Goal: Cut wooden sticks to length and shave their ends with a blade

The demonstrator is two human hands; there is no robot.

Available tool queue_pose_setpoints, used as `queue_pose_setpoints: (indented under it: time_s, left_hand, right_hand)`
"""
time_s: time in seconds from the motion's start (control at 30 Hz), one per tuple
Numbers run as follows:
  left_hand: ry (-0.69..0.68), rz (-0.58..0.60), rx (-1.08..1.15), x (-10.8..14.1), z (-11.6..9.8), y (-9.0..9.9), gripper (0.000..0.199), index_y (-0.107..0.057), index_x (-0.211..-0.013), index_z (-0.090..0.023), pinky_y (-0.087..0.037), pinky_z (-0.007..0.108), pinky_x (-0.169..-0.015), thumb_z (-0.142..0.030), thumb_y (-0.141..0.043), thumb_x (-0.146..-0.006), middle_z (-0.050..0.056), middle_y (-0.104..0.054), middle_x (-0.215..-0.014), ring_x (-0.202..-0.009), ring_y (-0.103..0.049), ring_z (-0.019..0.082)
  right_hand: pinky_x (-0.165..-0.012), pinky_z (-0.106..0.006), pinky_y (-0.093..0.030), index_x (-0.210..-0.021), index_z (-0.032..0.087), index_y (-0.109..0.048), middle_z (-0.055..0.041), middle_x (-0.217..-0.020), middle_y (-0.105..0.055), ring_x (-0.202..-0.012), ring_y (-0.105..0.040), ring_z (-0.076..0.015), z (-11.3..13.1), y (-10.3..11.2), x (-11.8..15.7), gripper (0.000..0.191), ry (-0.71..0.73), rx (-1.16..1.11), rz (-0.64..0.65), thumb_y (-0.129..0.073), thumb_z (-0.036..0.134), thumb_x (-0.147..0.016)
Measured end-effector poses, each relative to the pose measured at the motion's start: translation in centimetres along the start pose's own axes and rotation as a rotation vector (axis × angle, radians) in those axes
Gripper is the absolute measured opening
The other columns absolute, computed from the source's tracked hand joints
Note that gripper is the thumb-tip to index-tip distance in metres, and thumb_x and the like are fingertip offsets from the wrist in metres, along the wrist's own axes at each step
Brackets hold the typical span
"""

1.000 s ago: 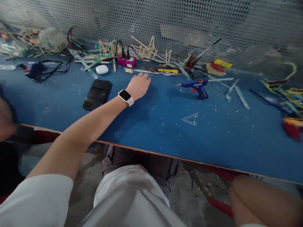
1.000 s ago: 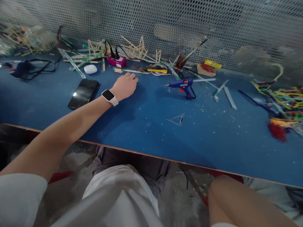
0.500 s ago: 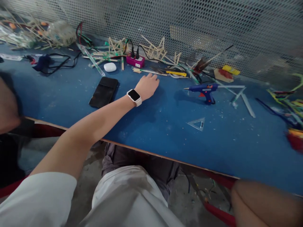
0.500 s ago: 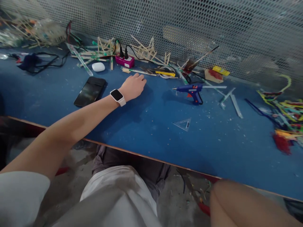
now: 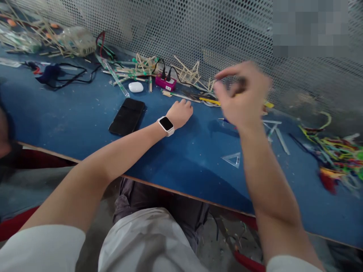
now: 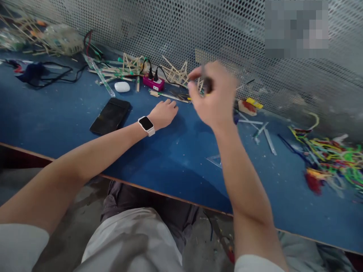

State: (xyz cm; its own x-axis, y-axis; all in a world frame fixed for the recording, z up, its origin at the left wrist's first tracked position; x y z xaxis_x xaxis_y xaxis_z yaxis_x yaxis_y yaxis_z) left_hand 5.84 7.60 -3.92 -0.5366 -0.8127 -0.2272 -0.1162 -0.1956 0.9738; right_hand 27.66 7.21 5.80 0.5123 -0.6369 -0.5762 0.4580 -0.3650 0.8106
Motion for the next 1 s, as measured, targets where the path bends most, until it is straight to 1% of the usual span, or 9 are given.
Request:
queue_pose_setpoints:
  time_s: [0.1, 0.23, 0.33, 0.43, 0.57, 0.63, 0.7, 0.87, 1.0]
  left_hand:
    - [-0.009, -0.017, -0.018, 0.0, -0.1, 0.0, 0.043, -0.083, -0.153, -0.019, -0.077, 0.056, -0.124, -0.049, -0.091, -0.124, 0.013, -0.084, -0.158, -0.142, -0.084, 0.031]
    - [-0.020, -0.042, -0.039, -0.1, -0.4, 0.1, 0.049, -0.081, -0.160, -0.020, -0.079, 0.056, -0.122, -0.050, -0.092, -0.124, 0.014, -0.083, -0.162, -0.143, -0.085, 0.032]
    - [-0.022, -0.051, -0.054, -0.1, -0.7, 0.1, 0.051, -0.081, -0.162, -0.020, -0.078, 0.057, -0.123, -0.051, -0.092, -0.124, 0.015, -0.082, -0.165, -0.144, -0.085, 0.033]
    - [-0.023, -0.042, -0.059, -0.1, -1.1, 0.1, 0.050, -0.081, -0.161, -0.020, -0.078, 0.057, -0.123, -0.052, -0.092, -0.124, 0.015, -0.083, -0.164, -0.144, -0.085, 0.033]
    - [-0.011, -0.037, -0.038, -0.2, -1.4, 0.1, 0.051, -0.081, -0.162, -0.020, -0.078, 0.058, -0.124, -0.051, -0.092, -0.124, 0.015, -0.082, -0.164, -0.145, -0.085, 0.033]
    - [0.001, -0.037, -0.013, -0.3, -1.3, 0.2, 0.050, -0.081, -0.161, -0.020, -0.078, 0.058, -0.125, -0.051, -0.092, -0.124, 0.014, -0.083, -0.164, -0.145, -0.085, 0.033]
    - [0.010, -0.034, 0.020, -0.4, -1.2, 0.1, 0.048, -0.082, -0.159, -0.019, -0.078, 0.058, -0.124, -0.051, -0.092, -0.124, 0.014, -0.084, -0.161, -0.143, -0.085, 0.032]
    - [0.032, -0.053, 0.145, -0.5, -0.5, -0.1, 0.047, -0.083, -0.157, -0.019, -0.077, 0.058, -0.125, -0.051, -0.092, -0.124, 0.014, -0.085, -0.158, -0.143, -0.086, 0.032]
    - [0.072, -0.131, 0.337, -0.9, 0.7, 0.1, 0.042, -0.084, -0.153, -0.018, -0.073, 0.062, -0.131, -0.049, -0.089, -0.125, 0.013, -0.087, -0.152, -0.143, -0.085, 0.033]
  right_hand:
    - [-0.113, -0.057, -0.067, -0.130, 0.026, -0.087, -0.0159, -0.135, -0.088, -0.123, -0.080, -0.0349, -1.9, -5.2, -3.1, 0.026, -0.098, 0.037, 0.086, -0.075, 0.048, -0.129]
    - [-0.113, -0.059, -0.071, -0.116, 0.025, -0.087, -0.0138, -0.125, -0.088, -0.116, -0.082, -0.0333, -4.7, -12.0, -5.4, 0.025, -0.133, 0.038, 0.233, -0.085, 0.048, -0.122]
    - [-0.114, -0.052, -0.074, -0.131, 0.021, -0.085, -0.0092, -0.132, -0.087, -0.119, -0.083, -0.0263, -6.6, -14.9, -6.5, 0.038, -0.136, 0.029, 0.319, -0.087, 0.059, -0.123]
    - [-0.112, -0.050, -0.075, -0.136, 0.021, -0.084, -0.0089, -0.135, -0.086, -0.119, -0.084, -0.0258, -7.7, -16.1, -6.9, 0.043, -0.133, 0.009, 0.364, -0.089, 0.061, -0.122]
    - [-0.116, -0.051, -0.071, -0.119, 0.019, -0.086, -0.0099, -0.126, -0.087, -0.115, -0.084, -0.0256, -8.2, -16.2, -6.7, 0.042, -0.132, -0.026, 0.346, -0.077, 0.060, -0.127]
    - [-0.115, -0.055, -0.069, -0.110, 0.021, -0.086, -0.0132, -0.123, -0.088, -0.112, -0.083, -0.0303, -8.1, -15.6, -6.7, 0.042, -0.138, -0.045, 0.297, -0.077, 0.059, -0.126]
    - [-0.111, -0.059, -0.071, -0.113, 0.025, -0.086, -0.0144, -0.121, -0.089, -0.110, -0.081, -0.0352, -7.8, -14.6, -7.1, 0.037, -0.150, -0.066, 0.224, -0.080, 0.060, -0.123]
    - [-0.108, -0.053, -0.070, -0.132, 0.028, -0.084, -0.0114, -0.127, -0.089, -0.106, -0.080, -0.0314, -5.3, -10.0, -8.3, 0.038, -0.159, -0.095, 0.015, -0.069, 0.063, -0.130]
    - [-0.108, -0.051, -0.070, -0.130, 0.029, -0.086, -0.0109, -0.121, -0.089, -0.106, -0.082, -0.0305, -1.7, -5.4, -6.0, 0.041, -0.153, -0.113, -0.191, -0.072, 0.068, -0.129]
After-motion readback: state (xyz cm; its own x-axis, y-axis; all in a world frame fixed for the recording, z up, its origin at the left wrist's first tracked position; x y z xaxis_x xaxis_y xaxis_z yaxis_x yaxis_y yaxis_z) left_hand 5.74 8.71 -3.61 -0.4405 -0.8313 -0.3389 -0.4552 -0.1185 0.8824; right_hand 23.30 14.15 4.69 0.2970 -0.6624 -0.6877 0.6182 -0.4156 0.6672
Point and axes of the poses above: each hand's wrist, its own x-axis away from the middle knuckle, its own y-axis out of the back of the hand, z = x × y, the point moved 2 cm from there along -x, towards the middle knuckle
